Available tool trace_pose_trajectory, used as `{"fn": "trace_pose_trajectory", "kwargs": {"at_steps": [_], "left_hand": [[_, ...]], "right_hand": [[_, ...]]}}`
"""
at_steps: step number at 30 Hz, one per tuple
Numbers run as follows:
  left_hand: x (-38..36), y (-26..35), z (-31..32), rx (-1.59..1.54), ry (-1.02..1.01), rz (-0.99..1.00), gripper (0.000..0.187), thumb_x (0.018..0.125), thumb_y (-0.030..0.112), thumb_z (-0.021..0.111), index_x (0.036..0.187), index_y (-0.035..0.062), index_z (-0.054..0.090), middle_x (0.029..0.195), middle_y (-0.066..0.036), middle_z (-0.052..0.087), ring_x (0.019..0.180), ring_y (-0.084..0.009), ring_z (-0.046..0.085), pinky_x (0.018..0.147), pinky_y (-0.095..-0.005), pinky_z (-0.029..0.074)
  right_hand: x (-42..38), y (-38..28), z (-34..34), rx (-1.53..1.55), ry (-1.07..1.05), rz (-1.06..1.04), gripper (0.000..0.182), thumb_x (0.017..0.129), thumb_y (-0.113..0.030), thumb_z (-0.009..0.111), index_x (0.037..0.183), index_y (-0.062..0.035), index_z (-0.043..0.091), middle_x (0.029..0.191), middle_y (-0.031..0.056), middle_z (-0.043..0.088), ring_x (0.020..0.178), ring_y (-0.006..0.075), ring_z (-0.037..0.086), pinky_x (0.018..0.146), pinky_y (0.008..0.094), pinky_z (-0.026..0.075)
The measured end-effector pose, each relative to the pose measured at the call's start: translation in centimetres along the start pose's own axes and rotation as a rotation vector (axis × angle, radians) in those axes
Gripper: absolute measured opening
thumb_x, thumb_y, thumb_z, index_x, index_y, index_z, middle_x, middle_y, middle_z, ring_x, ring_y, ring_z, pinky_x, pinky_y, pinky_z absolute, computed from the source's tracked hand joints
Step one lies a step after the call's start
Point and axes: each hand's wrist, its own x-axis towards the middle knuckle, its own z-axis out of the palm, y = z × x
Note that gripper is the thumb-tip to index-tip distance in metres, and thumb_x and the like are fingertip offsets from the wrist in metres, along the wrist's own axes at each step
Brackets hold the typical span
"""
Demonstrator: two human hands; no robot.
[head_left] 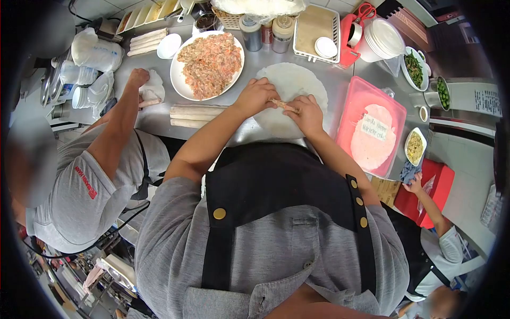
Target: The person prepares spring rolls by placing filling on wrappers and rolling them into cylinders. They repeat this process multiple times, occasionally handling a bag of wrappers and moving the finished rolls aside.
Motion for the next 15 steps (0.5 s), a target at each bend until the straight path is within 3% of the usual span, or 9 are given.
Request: {"fn": "trace_pose_trajectory", "kwargs": {"at_steps": [2,4,5,7,13,15], "left_hand": [[0.0,0.1,0.1,0.03,-0.011,-0.005,0.042,0.072,0.035,0.087,0.111,0.0236,0.078,0.107,0.01,0.069,0.113,-0.0188,0.056,0.094,-0.0407,0.039],[-0.3,1.5,-1.1,-0.054,0.183,-0.039,0.033,0.073,0.032,0.087,0.103,0.023,0.079,0.105,0.01,0.069,0.111,-0.0185,0.056,0.094,-0.0393,0.039],[-0.2,1.4,-1.0,-0.055,0.181,-0.037,0.033,0.073,0.032,0.087,0.103,0.023,0.079,0.105,0.01,0.069,0.111,-0.0185,0.056,0.094,-0.0393,0.039],[-0.4,0.9,-0.7,-0.096,0.129,0.006,0.028,0.072,0.029,0.088,0.097,0.0203,0.079,0.104,0.008,0.07,0.111,-0.0182,0.057,0.092,-0.0391,0.042],[-1.7,-2.2,-0.2,-0.165,0.207,-0.023,0.029,0.07,0.019,0.088,0.098,0.0156,0.079,0.104,0.002,0.07,0.108,-0.0234,0.058,0.095,-0.0401,0.047],[-1.4,-0.7,-0.8,-0.213,0.267,-0.064,0.029,0.071,0.018,0.088,0.099,0.0151,0.079,0.104,0.001,0.07,0.107,-0.0246,0.058,0.097,-0.0399,0.048]], "right_hand": [[0.0,0.6,0.5,-0.061,-0.094,0.025,0.038,0.072,-0.033,0.088,0.104,-0.0152,0.078,0.099,-0.0008,0.067,0.099,0.0249,0.059,0.086,0.0378,0.052],[0.1,0.3,0.2,-0.072,-0.07,0.026,0.034,0.074,-0.032,0.087,0.103,-0.0162,0.079,0.099,-0.0019,0.067,0.1,0.024,0.059,0.086,0.0367,0.051],[0.0,0.2,0.1,-0.072,-0.069,0.028,0.034,0.074,-0.032,0.087,0.103,-0.0162,0.079,0.099,-0.0019,0.067,0.1,0.024,0.059,0.086,0.0367,0.051],[0.4,-1.0,-0.4,-0.01,0.094,-0.035,0.026,0.076,-0.029,0.085,0.098,-0.0157,0.079,0.096,-0.0025,0.067,0.098,0.0226,0.059,0.086,0.0362,0.051],[1.6,-1.5,1.9,0.067,0.021,-0.051,0.024,0.077,-0.028,0.085,0.096,-0.0166,0.078,0.1,-0.0028,0.067,0.099,0.022,0.06,0.086,0.0368,0.052],[2.1,-2.2,1.9,0.054,0.029,-0.054,0.024,0.077,-0.028,0.085,0.097,-0.0171,0.078,0.1,-0.0028,0.067,0.099,0.0222,0.06,0.085,0.0367,0.052]]}}
